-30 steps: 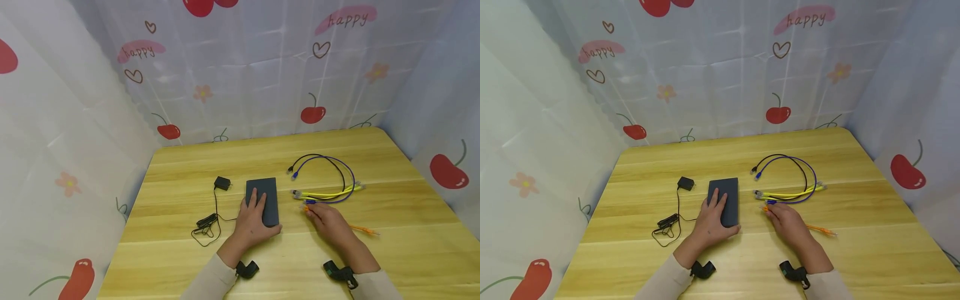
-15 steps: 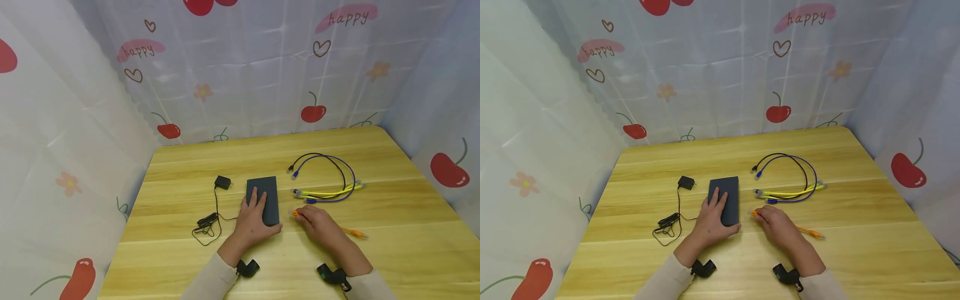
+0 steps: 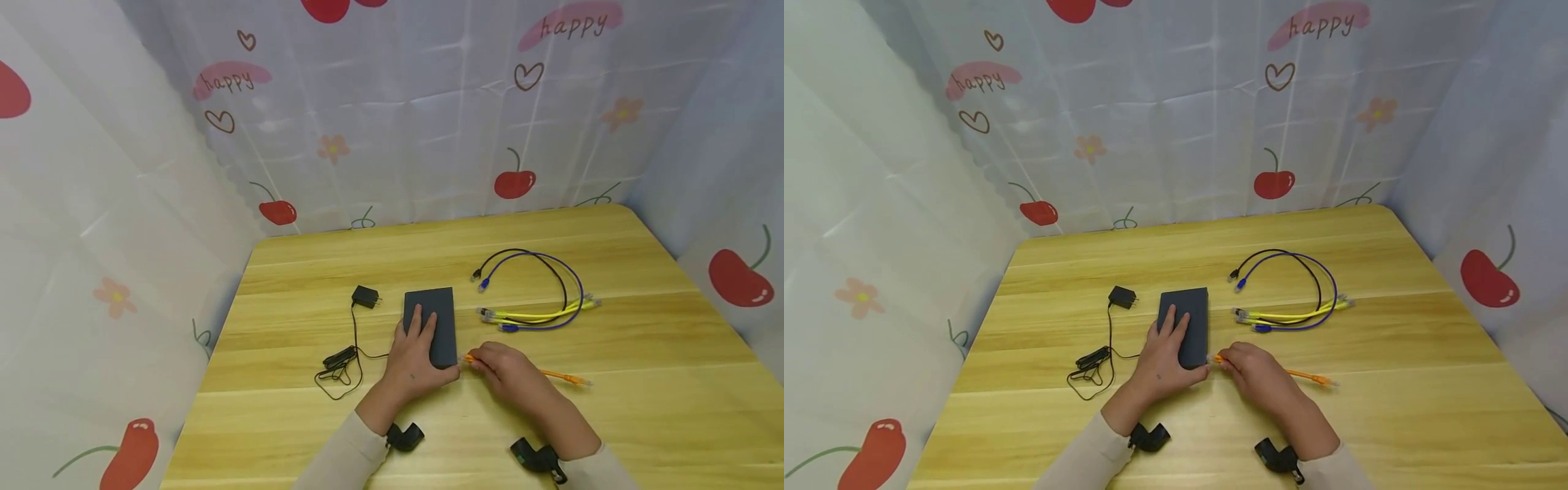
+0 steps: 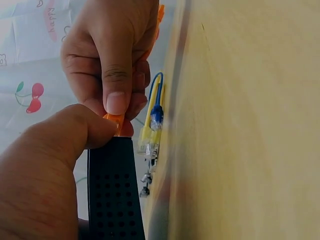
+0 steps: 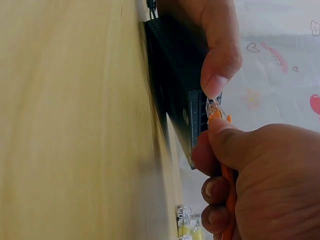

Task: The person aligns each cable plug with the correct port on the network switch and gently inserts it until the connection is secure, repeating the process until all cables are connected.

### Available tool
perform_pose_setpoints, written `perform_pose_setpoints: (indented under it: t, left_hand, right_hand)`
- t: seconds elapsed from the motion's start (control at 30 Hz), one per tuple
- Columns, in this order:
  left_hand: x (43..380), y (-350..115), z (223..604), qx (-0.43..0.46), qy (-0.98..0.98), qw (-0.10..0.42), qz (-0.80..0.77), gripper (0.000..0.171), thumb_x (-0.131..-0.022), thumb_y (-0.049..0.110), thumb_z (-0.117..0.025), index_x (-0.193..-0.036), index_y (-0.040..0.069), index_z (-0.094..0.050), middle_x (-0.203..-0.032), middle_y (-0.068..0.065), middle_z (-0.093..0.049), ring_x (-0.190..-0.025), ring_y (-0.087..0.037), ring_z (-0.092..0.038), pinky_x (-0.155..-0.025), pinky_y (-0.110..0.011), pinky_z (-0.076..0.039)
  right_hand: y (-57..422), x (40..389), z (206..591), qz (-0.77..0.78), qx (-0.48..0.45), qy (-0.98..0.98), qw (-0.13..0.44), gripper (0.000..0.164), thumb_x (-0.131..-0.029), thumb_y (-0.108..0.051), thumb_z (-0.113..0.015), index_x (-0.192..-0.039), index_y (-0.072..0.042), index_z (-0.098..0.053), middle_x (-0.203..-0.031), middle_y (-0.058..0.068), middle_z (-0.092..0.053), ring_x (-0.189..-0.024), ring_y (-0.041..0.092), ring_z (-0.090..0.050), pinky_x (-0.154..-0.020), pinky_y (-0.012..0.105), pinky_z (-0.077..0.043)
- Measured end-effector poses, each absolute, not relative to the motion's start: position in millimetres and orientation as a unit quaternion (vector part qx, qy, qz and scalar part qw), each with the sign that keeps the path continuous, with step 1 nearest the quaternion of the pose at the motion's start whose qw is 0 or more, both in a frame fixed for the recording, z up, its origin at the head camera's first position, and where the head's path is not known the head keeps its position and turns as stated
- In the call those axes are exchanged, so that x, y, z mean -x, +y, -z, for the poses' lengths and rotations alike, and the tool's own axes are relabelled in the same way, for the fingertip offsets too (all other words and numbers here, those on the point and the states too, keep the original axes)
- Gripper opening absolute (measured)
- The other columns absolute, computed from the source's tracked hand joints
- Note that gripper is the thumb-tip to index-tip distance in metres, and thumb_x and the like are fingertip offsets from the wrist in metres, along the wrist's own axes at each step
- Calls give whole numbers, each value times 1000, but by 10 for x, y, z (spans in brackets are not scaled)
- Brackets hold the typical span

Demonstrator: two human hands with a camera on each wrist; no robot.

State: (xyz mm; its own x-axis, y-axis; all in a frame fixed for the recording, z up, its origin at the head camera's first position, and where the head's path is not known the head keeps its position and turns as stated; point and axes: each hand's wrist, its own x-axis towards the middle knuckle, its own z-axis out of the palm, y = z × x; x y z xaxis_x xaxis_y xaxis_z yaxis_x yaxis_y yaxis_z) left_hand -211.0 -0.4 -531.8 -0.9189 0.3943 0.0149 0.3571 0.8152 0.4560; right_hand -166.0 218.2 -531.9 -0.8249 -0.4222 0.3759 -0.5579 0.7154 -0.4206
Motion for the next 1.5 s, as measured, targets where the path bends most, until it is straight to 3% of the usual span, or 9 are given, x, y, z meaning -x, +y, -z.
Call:
perform_pose_setpoints:
  t: [0.43, 0.73, 1.5]
  left_hand:
    - [2106, 2, 5329, -196, 954, 36, -224, 104, -76, 70, -65, -159, 21, -27, -167, -10, -10, -144, -53, -22, -107, -61, -36]
    - [2110, 14, 5349, -194, 958, 37, -210, 105, -74, 71, -65, -159, 22, -28, -168, -10, -10, -144, -53, -22, -105, -61, -38]
    - [2072, 30, 5338, -202, 958, 31, -201, 106, -72, 70, -68, -158, 21, -31, -167, -10, -11, -146, -51, -18, -107, -58, -37]
  right_hand:
    - [2171, 1688, 5333, -248, -292, -913, 138, 12, -90, -10, -72, -102, -12, -74, -91, -8, -65, -83, 5, -60, -72, 28, -53]
    - [2129, 1703, 5304, -245, -296, -916, 113, 8, -93, -10, -69, -98, -13, -74, -88, -10, -64, -81, 5, -59, -74, 30, -53]
    - [2052, 1676, 5346, -230, -302, -920, 97, 8, -93, -10, -69, -100, -10, -73, -94, -3, -70, -90, 14, -65, -79, 35, -55]
